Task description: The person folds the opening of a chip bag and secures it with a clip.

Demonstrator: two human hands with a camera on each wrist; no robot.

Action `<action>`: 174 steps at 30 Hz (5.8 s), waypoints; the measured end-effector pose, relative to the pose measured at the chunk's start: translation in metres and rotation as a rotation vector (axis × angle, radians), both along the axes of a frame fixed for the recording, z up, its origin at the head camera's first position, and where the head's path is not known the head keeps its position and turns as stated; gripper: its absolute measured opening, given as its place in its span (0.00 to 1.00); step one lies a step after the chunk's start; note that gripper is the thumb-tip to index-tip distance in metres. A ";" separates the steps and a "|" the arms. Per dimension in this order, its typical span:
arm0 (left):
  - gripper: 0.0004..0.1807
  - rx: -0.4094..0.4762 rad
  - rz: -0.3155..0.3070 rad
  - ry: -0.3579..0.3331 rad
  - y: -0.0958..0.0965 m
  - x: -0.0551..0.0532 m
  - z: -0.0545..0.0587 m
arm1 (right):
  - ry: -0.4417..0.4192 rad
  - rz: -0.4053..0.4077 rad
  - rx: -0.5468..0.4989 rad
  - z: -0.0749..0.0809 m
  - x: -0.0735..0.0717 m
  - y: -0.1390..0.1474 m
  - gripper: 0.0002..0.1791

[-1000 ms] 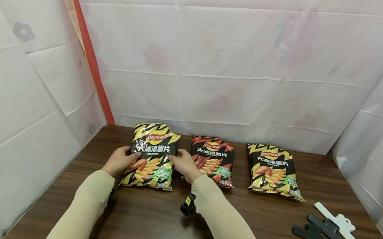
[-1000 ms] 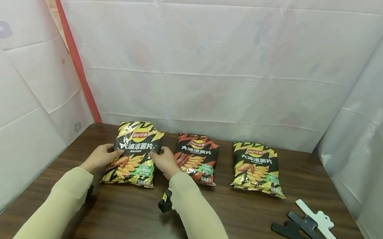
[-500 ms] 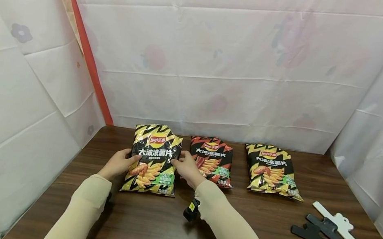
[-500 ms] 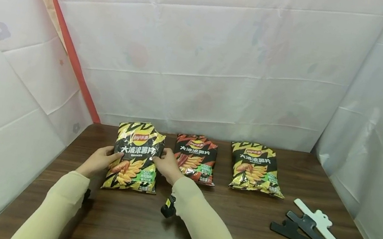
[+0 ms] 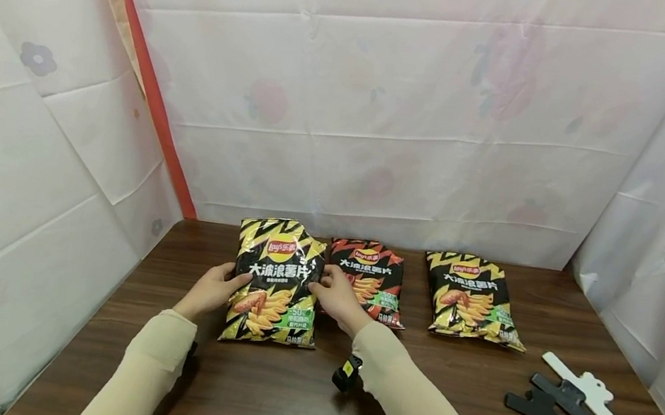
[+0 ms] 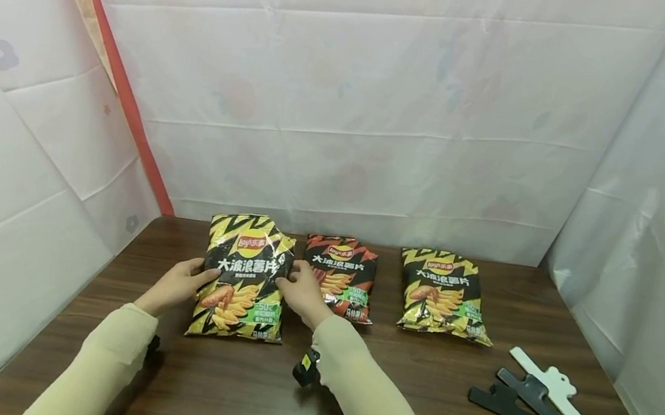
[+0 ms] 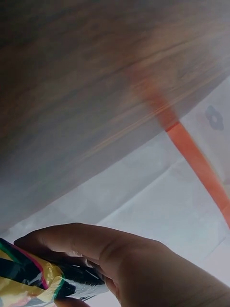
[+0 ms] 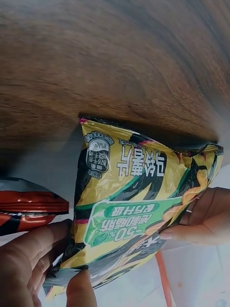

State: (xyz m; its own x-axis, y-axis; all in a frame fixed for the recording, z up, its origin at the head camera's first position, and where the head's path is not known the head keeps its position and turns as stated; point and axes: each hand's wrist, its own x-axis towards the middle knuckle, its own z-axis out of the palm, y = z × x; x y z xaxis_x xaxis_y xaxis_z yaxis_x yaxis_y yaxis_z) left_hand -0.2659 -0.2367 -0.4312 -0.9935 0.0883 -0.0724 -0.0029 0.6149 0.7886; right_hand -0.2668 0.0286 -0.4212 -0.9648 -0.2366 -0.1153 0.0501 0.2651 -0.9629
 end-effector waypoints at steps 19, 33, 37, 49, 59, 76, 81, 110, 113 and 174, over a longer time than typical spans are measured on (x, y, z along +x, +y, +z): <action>0.25 0.108 -0.093 0.029 0.025 0.012 0.006 | 0.025 0.008 0.030 0.001 0.010 0.038 0.33; 0.41 0.135 -0.095 -0.034 0.047 0.020 0.002 | 0.041 0.015 0.002 -0.003 0.021 0.068 0.32; 0.38 0.159 -0.115 -0.028 0.054 0.023 0.002 | 0.040 0.011 -0.016 -0.005 0.024 0.077 0.32; 0.42 0.200 -0.106 -0.043 0.069 0.029 -0.003 | 0.054 0.039 -0.037 -0.004 0.033 0.097 0.29; 0.39 0.216 -0.115 -0.013 0.082 0.032 -0.005 | 0.061 0.041 -0.030 -0.004 0.039 0.110 0.32; 0.32 0.299 -0.172 0.008 0.101 0.034 -0.005 | 0.074 0.000 0.001 -0.001 0.044 0.130 0.33; 0.32 0.317 -0.185 0.000 0.101 0.034 -0.006 | 0.074 -0.006 -0.007 -0.001 0.045 0.132 0.32; 0.34 0.338 -0.236 -0.013 0.109 0.040 -0.003 | 0.144 -0.177 -0.073 0.014 0.034 0.146 0.26; 0.34 0.337 -0.233 -0.019 0.110 0.041 -0.001 | 0.132 -0.204 -0.064 0.016 0.032 0.144 0.25; 0.31 0.351 -0.210 0.092 0.097 0.014 0.053 | 0.063 -0.276 -0.241 0.015 0.032 0.134 0.09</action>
State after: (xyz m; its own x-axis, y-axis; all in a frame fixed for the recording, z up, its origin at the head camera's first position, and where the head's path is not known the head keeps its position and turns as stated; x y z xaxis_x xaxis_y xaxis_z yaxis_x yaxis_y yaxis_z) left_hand -0.2521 -0.1393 -0.3784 -0.9521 0.2935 0.0861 0.1742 0.2888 0.9414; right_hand -0.2344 0.1622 -0.4058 -0.9995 0.0205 -0.0260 0.0263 0.0149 -0.9995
